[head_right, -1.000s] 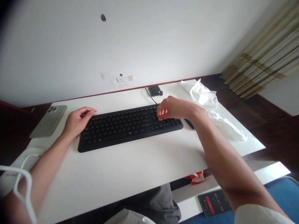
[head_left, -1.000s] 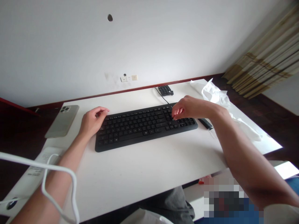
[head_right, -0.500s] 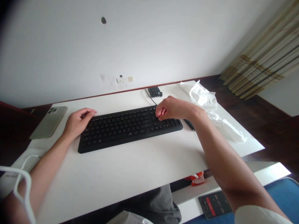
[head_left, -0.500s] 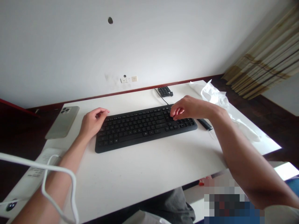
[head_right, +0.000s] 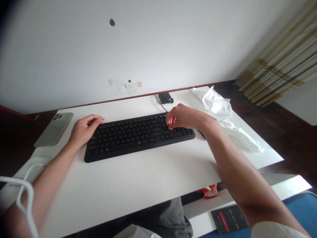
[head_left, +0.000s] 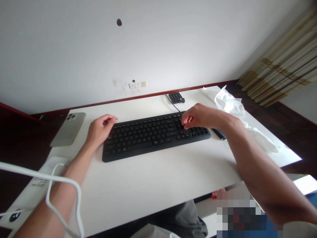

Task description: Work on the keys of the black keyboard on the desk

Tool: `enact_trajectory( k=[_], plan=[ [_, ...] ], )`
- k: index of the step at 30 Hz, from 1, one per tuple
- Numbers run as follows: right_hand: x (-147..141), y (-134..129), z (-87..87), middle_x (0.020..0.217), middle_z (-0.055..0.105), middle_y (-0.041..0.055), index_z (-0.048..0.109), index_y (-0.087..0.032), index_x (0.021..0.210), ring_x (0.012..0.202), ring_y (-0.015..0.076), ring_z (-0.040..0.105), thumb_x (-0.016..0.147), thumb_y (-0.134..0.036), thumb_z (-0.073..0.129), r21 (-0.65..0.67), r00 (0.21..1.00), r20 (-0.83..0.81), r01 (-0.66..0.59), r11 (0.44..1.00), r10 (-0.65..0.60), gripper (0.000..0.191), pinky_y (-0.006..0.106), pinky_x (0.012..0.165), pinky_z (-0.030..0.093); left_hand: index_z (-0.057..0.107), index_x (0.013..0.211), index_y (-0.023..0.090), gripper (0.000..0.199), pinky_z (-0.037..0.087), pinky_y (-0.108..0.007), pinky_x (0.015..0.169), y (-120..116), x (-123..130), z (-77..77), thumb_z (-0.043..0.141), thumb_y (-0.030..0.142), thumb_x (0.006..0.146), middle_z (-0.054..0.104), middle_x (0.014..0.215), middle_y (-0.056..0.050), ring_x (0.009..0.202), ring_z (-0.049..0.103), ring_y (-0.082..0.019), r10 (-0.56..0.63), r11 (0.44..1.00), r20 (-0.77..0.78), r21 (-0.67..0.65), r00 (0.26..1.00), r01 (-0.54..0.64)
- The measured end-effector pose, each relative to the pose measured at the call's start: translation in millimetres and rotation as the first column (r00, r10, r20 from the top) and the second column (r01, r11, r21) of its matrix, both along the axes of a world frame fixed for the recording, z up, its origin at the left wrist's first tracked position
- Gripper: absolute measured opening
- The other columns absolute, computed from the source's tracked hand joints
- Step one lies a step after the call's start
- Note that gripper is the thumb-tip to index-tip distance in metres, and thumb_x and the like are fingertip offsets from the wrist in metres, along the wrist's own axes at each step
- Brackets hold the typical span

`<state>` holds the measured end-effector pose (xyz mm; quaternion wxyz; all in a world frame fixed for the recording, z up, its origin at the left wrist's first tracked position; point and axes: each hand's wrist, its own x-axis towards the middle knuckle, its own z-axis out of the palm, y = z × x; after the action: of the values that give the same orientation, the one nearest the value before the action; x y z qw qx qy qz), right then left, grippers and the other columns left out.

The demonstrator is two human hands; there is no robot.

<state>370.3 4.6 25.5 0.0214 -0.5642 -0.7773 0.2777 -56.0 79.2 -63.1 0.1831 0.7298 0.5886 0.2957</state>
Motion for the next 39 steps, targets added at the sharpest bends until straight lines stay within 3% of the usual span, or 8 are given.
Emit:
enact_trajectory(
  k=[21,39],
  plan=[
    [-3.4,-0.9,-5.7,0.088,0.08,0.0005,0.082,-0.029,0.085,0.085,0.0215,0.074,0.084,-0.032,0.068,0.026,1.0,0.022,-0.017,1.0,0.016,0.014,0.032,0.074,0.056,0.076,0.094,0.025,0.029,0.049,-0.029,0.082,0.1,0.1,0.0,0.057,0.047,0.091,0.077,0.099,-0.001,0.085,0.066,-0.019,-0.008,1.0,-0.008,0.006,1.0,0.008],
    [1.2,-4.2,5.3,0.093,0.079,0.0024,0.079,-0.025,0.092,0.086,0.0209,0.072,0.084,-0.033,0.063,0.033,0.999,0.003,-0.037,0.999,0.037,0.019,0.032,0.074,0.056,0.077,0.093,0.026,0.026,0.048,-0.028,0.08,-0.5,1.8,0.7,0.06,0.045,0.09,0.078,0.1,0.001,0.086,0.067,-0.019,0.013,1.0,0.01,-0.011,1.0,-0.012]
  ],
)
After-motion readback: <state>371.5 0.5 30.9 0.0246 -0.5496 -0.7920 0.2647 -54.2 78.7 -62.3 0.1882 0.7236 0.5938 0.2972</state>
